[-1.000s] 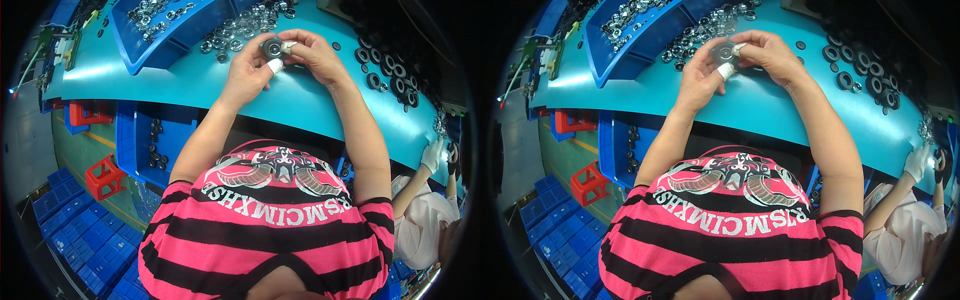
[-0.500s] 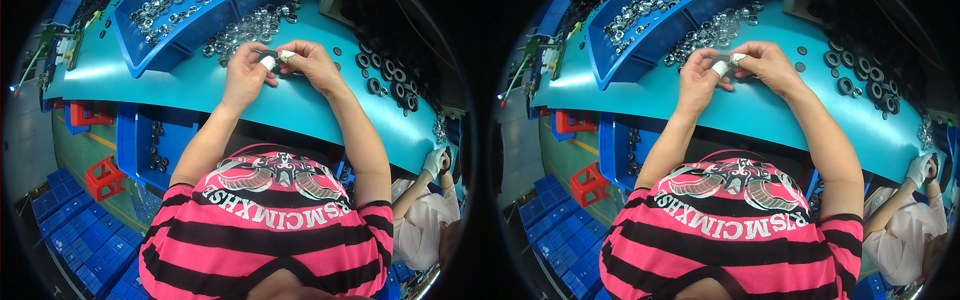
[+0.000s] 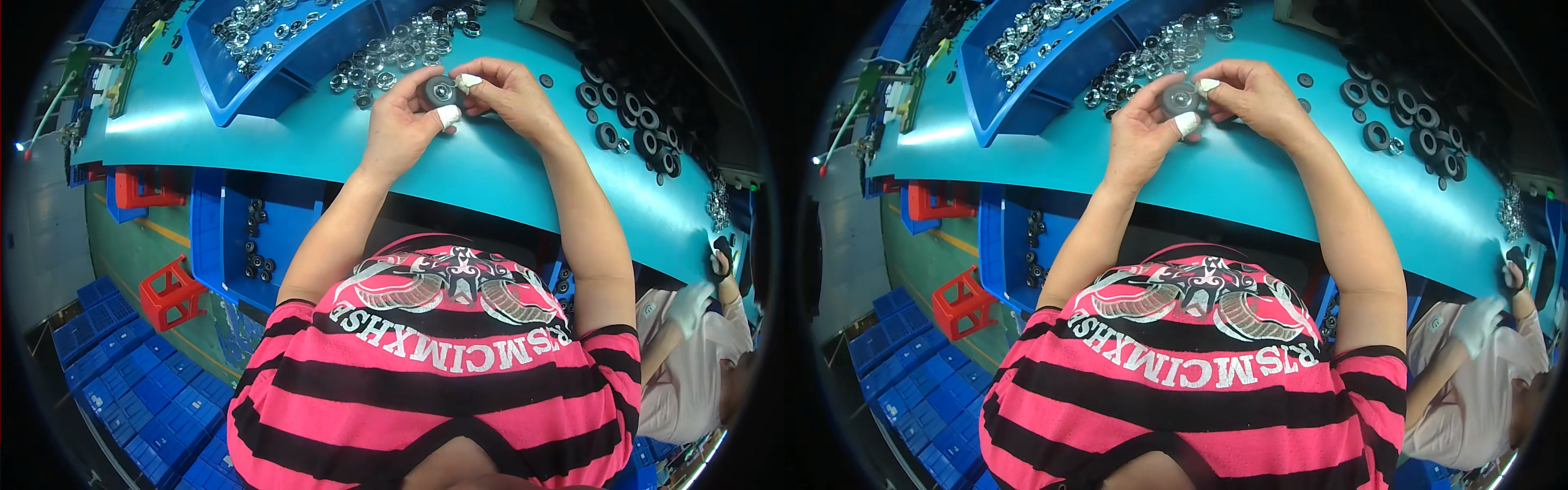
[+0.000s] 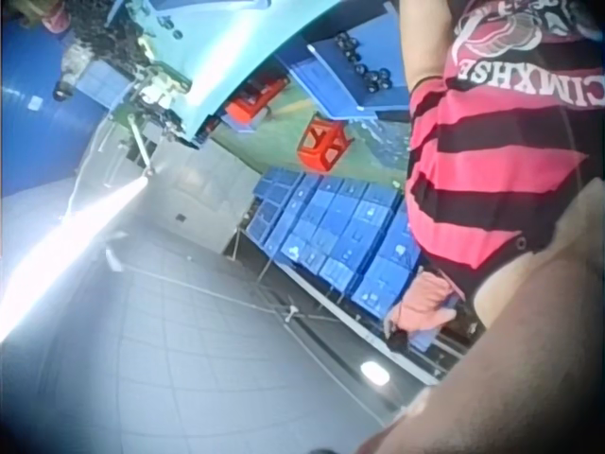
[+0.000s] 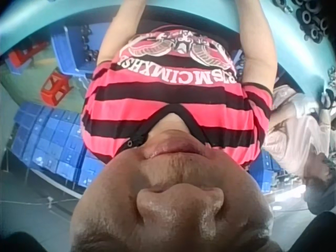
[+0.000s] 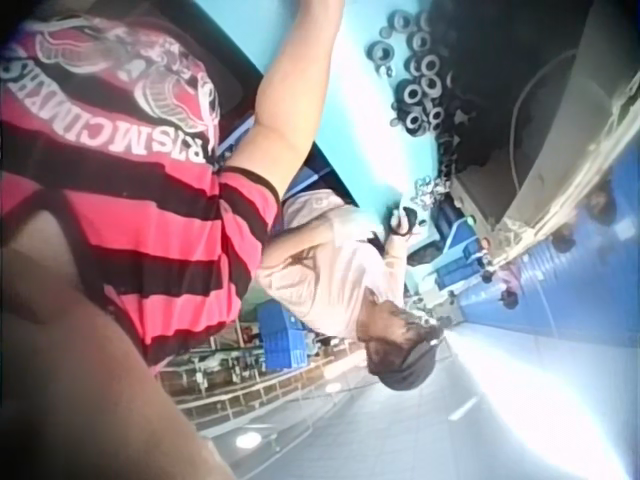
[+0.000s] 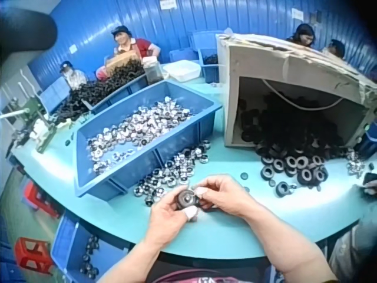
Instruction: The worker is assembling small mechanical components consisting of metal rings and rubber gaskets at a factory workbench.
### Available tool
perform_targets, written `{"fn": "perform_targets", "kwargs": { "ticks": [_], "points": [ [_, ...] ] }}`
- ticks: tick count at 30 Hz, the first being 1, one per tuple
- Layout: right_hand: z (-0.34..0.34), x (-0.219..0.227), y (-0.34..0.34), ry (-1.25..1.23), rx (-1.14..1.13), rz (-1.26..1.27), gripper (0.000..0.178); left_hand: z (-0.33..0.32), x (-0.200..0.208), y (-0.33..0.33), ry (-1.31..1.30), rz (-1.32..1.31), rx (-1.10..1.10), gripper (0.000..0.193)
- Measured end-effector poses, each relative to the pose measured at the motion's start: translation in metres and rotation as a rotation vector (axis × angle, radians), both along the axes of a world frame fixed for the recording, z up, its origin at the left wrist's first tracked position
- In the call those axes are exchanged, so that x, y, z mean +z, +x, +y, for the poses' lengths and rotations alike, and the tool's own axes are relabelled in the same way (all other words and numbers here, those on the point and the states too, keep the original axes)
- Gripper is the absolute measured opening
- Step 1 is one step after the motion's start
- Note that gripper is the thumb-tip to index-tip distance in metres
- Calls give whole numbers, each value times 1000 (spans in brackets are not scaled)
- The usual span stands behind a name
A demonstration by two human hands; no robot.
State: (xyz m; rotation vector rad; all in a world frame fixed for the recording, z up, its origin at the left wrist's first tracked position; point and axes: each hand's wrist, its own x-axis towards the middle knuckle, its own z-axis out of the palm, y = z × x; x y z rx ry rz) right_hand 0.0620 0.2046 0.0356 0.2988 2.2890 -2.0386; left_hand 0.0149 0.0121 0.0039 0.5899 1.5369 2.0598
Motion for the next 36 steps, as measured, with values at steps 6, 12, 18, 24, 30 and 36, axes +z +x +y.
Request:
{"fn": "perform_targets", "kwargs": {
  "ticks": [6, 12, 18, 24, 30, 36],
  "points": [
    [67, 31, 22, 744, -134, 246, 26, -15, 18, 8, -208, 200, 149, 51],
    [150, 72, 108, 1185, -487, 171, 30, -194, 24, 2, -467, 263, 406, 53],
    [149, 25, 152, 1194, -338, -51, 52, -335, 1, 34, -1386, 571, 632, 54],
    [131, 10, 95, 1174, -325, -48, 50, -186, 35, 17, -753, 660, 539, 44],
    [83, 39, 40, 1082, -364, 283, 49, -41, 58, 21, -451, 760, 129, 34],
    [-6, 58, 24, 739, -17, 435, 49, 6, 42, 7, 61, 9, -30, 55]
  ]
}}
